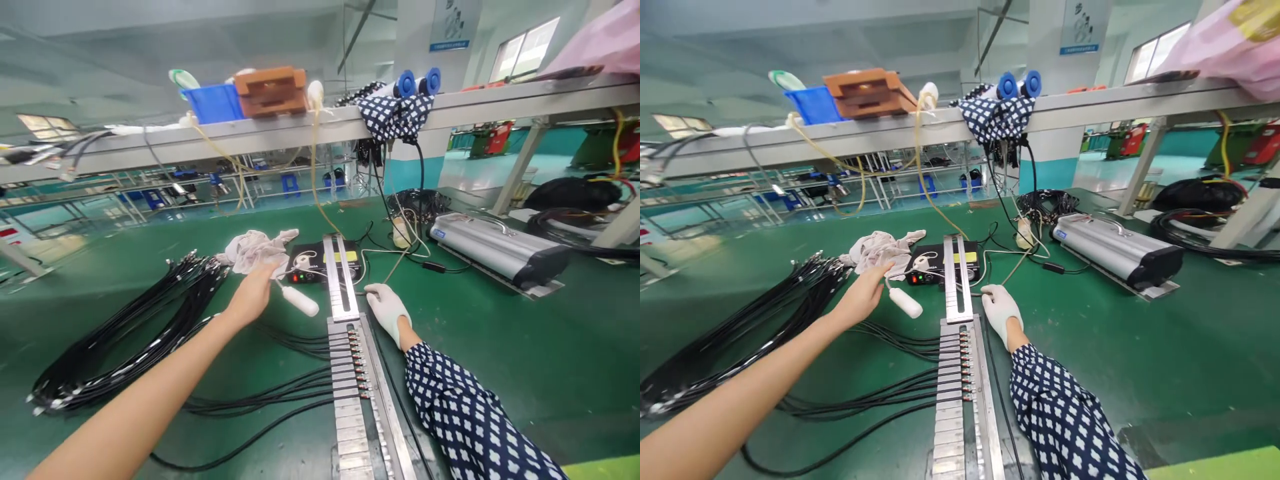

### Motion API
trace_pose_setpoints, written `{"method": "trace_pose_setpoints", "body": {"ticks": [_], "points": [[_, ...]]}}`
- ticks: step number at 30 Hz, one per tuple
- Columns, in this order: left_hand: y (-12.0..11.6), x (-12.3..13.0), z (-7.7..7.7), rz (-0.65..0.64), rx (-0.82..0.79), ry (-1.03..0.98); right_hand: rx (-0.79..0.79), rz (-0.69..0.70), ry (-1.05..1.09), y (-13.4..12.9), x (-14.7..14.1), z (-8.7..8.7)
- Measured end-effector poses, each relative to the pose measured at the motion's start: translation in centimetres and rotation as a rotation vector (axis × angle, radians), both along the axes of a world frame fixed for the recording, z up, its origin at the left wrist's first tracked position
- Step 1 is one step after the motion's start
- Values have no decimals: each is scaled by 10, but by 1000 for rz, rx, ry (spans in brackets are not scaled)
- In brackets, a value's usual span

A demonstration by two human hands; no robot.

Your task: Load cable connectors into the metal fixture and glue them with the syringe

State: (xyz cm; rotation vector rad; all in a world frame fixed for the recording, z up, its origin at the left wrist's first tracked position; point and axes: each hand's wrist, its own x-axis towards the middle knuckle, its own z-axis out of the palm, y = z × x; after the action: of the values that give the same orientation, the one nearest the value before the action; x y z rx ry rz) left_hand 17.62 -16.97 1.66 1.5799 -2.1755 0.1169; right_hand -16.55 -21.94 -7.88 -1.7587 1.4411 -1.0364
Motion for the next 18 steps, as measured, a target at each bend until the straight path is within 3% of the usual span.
{"method": "trace_pose_setpoints", "body": {"ticks": [5,9,14,18], "points": [[-62,6,20,-149,160,-166,-36,7,50,10,1,4],[-85,2,23,-232,232,-193,-31,-4,56,9,2,6],[-80,13,14,-278,226,-88,6,-10,35,4,1,6],[-44,15,12,-224,112,41,30,-1,0,3,-1,5]]}}
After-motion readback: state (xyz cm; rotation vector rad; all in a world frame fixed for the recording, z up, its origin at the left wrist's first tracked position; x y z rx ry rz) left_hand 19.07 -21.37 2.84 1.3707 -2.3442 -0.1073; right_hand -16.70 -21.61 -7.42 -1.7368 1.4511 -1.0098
